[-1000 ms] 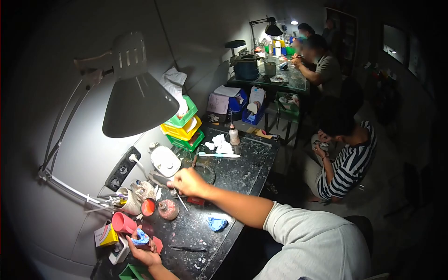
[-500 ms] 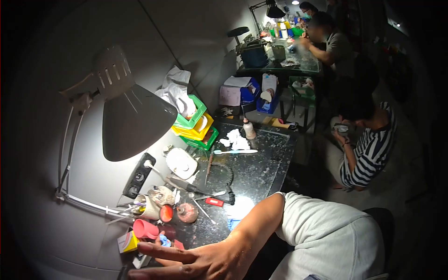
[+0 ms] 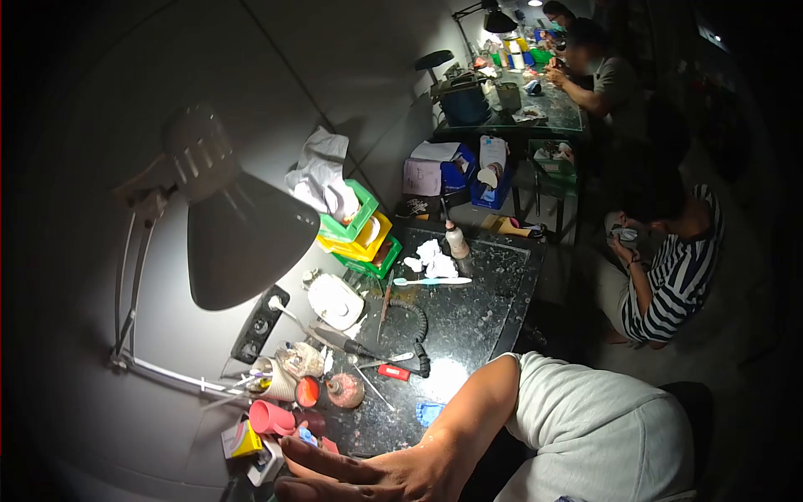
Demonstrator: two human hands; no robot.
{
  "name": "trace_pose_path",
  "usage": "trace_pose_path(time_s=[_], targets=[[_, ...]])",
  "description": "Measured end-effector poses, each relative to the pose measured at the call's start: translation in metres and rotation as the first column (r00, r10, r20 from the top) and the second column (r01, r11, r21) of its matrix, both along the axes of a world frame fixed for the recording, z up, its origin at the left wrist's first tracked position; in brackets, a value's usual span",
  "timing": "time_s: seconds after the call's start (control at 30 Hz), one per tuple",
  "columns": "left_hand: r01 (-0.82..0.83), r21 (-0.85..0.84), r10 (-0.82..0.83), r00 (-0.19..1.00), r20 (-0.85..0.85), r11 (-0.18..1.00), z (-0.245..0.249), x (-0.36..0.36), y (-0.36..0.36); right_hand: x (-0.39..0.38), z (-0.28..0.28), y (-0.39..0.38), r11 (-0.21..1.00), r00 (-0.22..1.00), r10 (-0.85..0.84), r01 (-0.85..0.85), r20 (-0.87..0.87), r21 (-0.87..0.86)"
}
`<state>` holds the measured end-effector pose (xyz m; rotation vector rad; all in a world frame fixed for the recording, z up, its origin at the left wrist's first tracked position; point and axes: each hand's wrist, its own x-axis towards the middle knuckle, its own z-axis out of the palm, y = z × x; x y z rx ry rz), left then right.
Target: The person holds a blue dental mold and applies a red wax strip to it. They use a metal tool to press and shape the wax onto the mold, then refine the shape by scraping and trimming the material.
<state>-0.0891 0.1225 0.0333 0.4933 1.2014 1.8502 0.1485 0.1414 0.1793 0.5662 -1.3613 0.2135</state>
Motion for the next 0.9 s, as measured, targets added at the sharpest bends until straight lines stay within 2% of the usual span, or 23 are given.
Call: trace_pose_path(time_s=[0.1,0.2,0.23,0.3,0.37,0.4,0.43,0.5,0.53,0.57,0.6,0.63,0.67,0.73,0.83,0.9], targets=[[0.019,0.010,-0.019,1.000,0.005,1.000,-0.003,-0.006,-0.003,0.006,-0.004,-0.006,1.000,0.994,0.005,-0.004,0.110,-0.007],[0.069,0.044,-0.070,0.997,0.022,0.997,-0.008,-0.016,-0.008,0.016,-0.001,-0.001,0.999,0.948,-0.030,0.035,0.317,-0.010],[0.081,0.058,-0.083,0.996,0.036,0.995,-0.011,-0.017,-0.011,0.017,0.002,0.005,0.996,0.912,-0.074,0.086,0.404,-0.011],[0.152,0.095,-0.158,0.986,0.057,0.984,-0.014,-0.017,-0.006,0.015,0.023,0.025,0.931,0.733,-0.314,0.363,0.604,0.043],[0.142,0.111,-0.147,0.989,0.034,0.984,-0.017,-0.017,-0.009,-0.004,0.042,0.042,0.939,0.768,-0.184,0.322,0.613,-0.122],[0.045,0.143,-0.025,0.990,-0.139,0.989,-0.013,-0.013,-0.007,-0.005,0.039,0.048,0.944,0.641,-0.171,0.325,0.748,-0.062],[0.062,0.068,-0.064,0.998,0.016,0.996,-0.014,-0.017,-0.011,-0.003,0.032,0.055,0.942,0.484,-0.181,0.336,0.856,0.009],[0.031,0.023,-0.031,0.999,-0.011,0.999,-0.022,-0.019,-0.005,-0.013,0.009,0.059,0.937,0.375,-0.250,0.327,0.892,0.125],[0.065,0.018,-0.064,0.998,-0.019,0.998,-0.018,-0.018,-0.006,-0.017,-0.001,0.054,0.922,0.241,-0.263,0.349,0.934,0.169],[0.073,0.009,-0.073,0.996,-0.042,0.997,-0.019,-0.020,-0.005,-0.021,-0.025,0.054,0.928,0.203,-0.237,0.335,0.950,0.160],[0.071,0.025,-0.068,0.993,-0.098,0.997,-0.021,-0.022,-0.004,-0.017,-0.044,0.053,0.913,0.024,-0.262,0.331,0.965,0.239],[0.070,0.021,-0.068,0.994,-0.083,0.997,-0.023,-0.024,-0.004,-0.013,-0.060,0.049,0.894,-0.151,-0.283,0.317,0.947,0.318],[0.043,0.050,-0.040,0.997,-0.059,0.998,-0.021,-0.024,-0.005,-0.013,-0.074,0.043,0.907,-0.223,-0.227,0.307,0.948,0.290],[0.019,0.076,-0.016,0.999,-0.031,0.997,-0.021,-0.024,-0.006,-0.012,-0.096,0.032,0.917,-0.320,-0.138,0.317,0.937,0.243],[0.026,0.111,-0.027,1.000,0.002,0.993,-0.019,-0.024,-0.002,-0.016,-0.112,0.026,0.925,-0.309,-0.076,0.333,0.948,0.183],[0.050,0.114,-0.049,0.999,-0.008,0.992,-0.021,-0.025,-0.002,-0.022,-0.100,0.036,0.918,-0.342,-0.142,0.304,0.929,0.253]])
